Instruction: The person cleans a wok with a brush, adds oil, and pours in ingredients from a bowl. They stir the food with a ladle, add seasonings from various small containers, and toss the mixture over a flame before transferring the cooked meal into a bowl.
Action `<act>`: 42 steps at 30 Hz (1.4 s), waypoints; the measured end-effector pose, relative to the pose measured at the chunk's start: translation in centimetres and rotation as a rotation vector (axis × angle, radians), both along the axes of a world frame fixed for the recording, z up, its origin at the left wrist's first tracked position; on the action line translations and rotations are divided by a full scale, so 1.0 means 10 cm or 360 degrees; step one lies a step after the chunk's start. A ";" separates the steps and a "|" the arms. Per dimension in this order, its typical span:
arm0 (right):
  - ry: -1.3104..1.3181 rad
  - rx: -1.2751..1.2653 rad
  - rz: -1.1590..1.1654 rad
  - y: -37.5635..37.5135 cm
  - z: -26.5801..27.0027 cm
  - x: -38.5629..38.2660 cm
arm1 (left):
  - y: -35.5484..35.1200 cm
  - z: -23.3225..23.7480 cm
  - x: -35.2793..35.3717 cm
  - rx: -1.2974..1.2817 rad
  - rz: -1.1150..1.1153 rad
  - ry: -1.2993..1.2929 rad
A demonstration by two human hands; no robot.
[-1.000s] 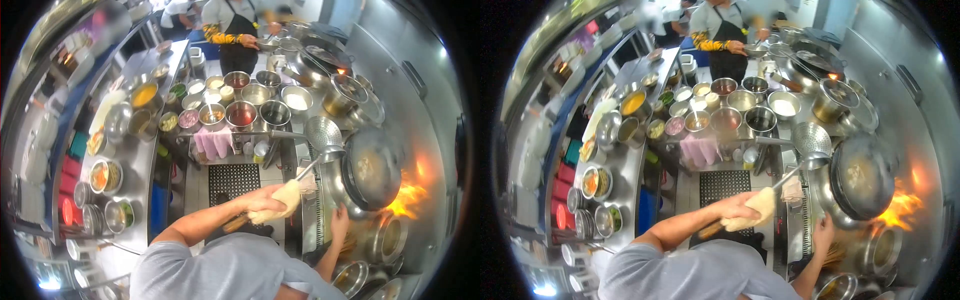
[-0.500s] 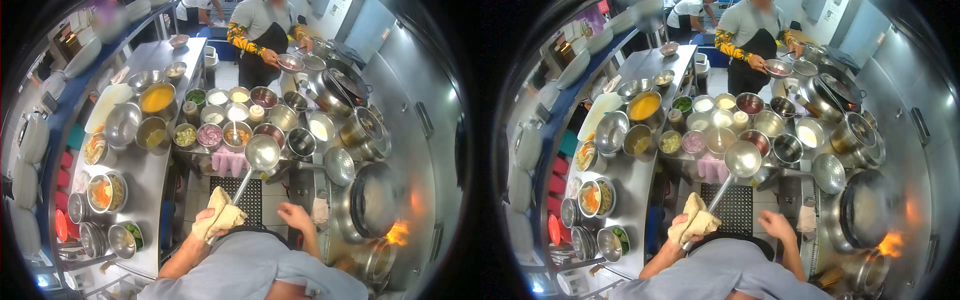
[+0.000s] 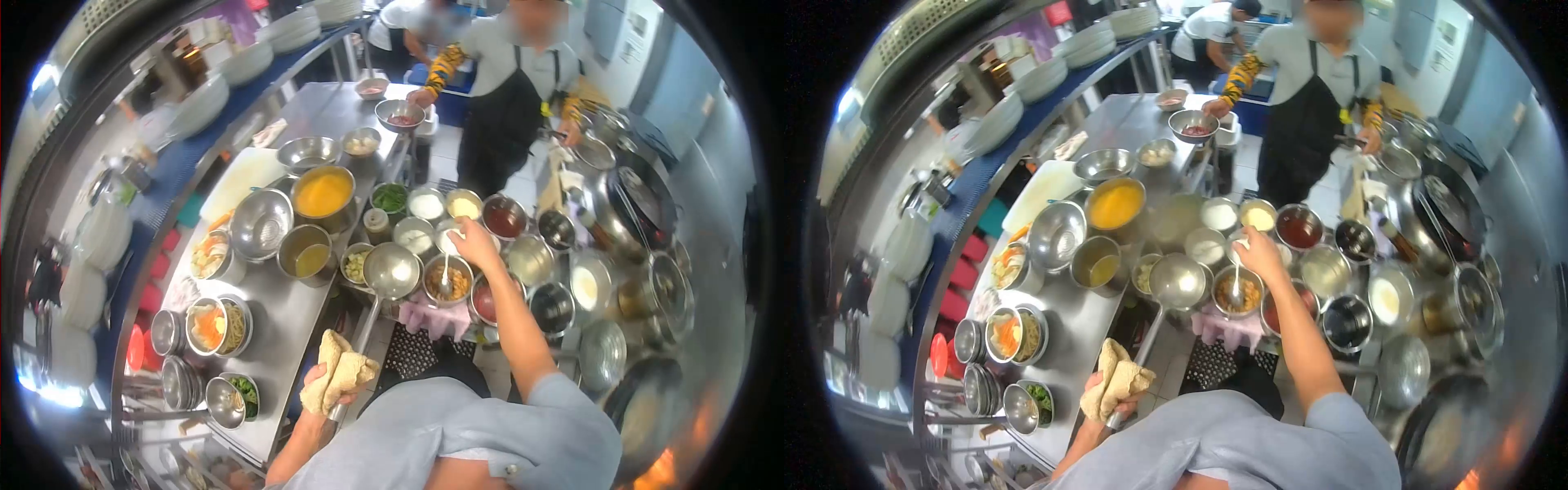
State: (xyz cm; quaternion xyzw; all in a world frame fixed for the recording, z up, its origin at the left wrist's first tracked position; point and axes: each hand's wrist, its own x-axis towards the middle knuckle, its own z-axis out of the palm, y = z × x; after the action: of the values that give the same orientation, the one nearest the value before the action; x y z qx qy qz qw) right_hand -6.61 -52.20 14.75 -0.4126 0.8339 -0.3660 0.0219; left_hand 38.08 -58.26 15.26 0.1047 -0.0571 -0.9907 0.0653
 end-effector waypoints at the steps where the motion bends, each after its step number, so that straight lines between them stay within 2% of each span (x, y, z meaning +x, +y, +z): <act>1: -0.0042 0.0285 0.0018 -0.29 -0.09 -0.26 | 0.11 0.12 -0.09 0.0011 0.0095 0.0006; 4: -0.0187 0.0986 0.0236 -0.89 -0.27 -0.70 | 0.34 0.12 -0.27 0.0019 0.0210 -0.0012; 6: -0.0109 0.1116 0.0472 -1.09 -0.54 -0.85 | 0.51 0.11 -0.43 0.0183 0.0415 -0.0053; 8: 0.0033 0.1082 0.0644 -1.38 -1.10 -1.10 | 0.63 0.09 -0.51 0.0183 0.0559 -0.0095; 9: 0.0094 0.1079 0.0732 -1.42 -1.12 -1.06 | 0.69 0.08 -0.53 0.0168 0.0619 -0.0131; 12: -0.0237 0.0354 0.0646 -1.43 -1.08 -1.03 | 0.76 0.03 -0.53 0.0100 0.0704 -0.0242; 14: -0.0524 0.0063 0.0601 -1.40 -0.97 -0.86 | 0.72 -0.01 -0.52 0.0027 0.0694 -0.0315; 17: -0.0546 0.0253 0.0609 -1.41 -1.06 -0.78 | 0.60 -0.07 -0.46 -0.0032 0.0686 -0.0401; 18: -0.0483 0.0328 0.0658 -1.36 -1.02 -0.80 | 0.55 0.10 -0.52 -0.0143 0.0618 -0.0485; 20: -0.0582 0.0230 0.0698 -1.24 -0.95 -0.81 | 0.52 0.06 -0.49 -0.0028 0.0598 -0.0294; 27: -0.0792 0.0405 0.0591 -1.12 -0.85 -0.85 | 0.50 0.03 -0.43 0.0083 0.0614 -0.0201; 30: -0.0999 0.0441 0.0528 -1.12 -0.81 -0.85 | 0.50 0.03 -0.40 0.0090 0.0594 -0.0218; 33: -0.1160 0.0336 0.0442 -1.12 -0.86 -0.92 | 0.50 -0.01 -0.39 0.0107 0.0579 -0.0163; 35: -0.1408 0.0227 0.0452 -1.06 -0.84 -0.99 | 0.51 -0.02 -0.40 0.0105 0.0603 -0.0143; 36: -0.1528 0.0172 0.0459 -1.04 -0.78 -1.02 | 0.50 -0.01 -0.40 0.0059 0.0573 -0.0165; 38: -0.1478 0.0084 0.0480 -1.02 -0.65 -1.08 | 0.45 0.03 -0.43 -0.0037 0.0524 -0.0208; 40: -0.1526 0.0044 0.0486 -0.85 -0.09 -1.01 | 0.36 -0.10 -0.51 -0.0073 0.0481 -0.0128; 42: -0.1220 0.0129 0.0511 -0.78 0.05 -1.11 | 0.27 -0.17 -0.66 -0.0057 0.0434 -0.0060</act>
State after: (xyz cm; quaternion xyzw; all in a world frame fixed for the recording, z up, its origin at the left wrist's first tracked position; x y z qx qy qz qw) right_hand -17.70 -60.04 15.20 -0.3701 0.7041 -0.4518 0.4039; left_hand 31.43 -55.55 13.57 0.1288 -0.0613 -0.9693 0.2000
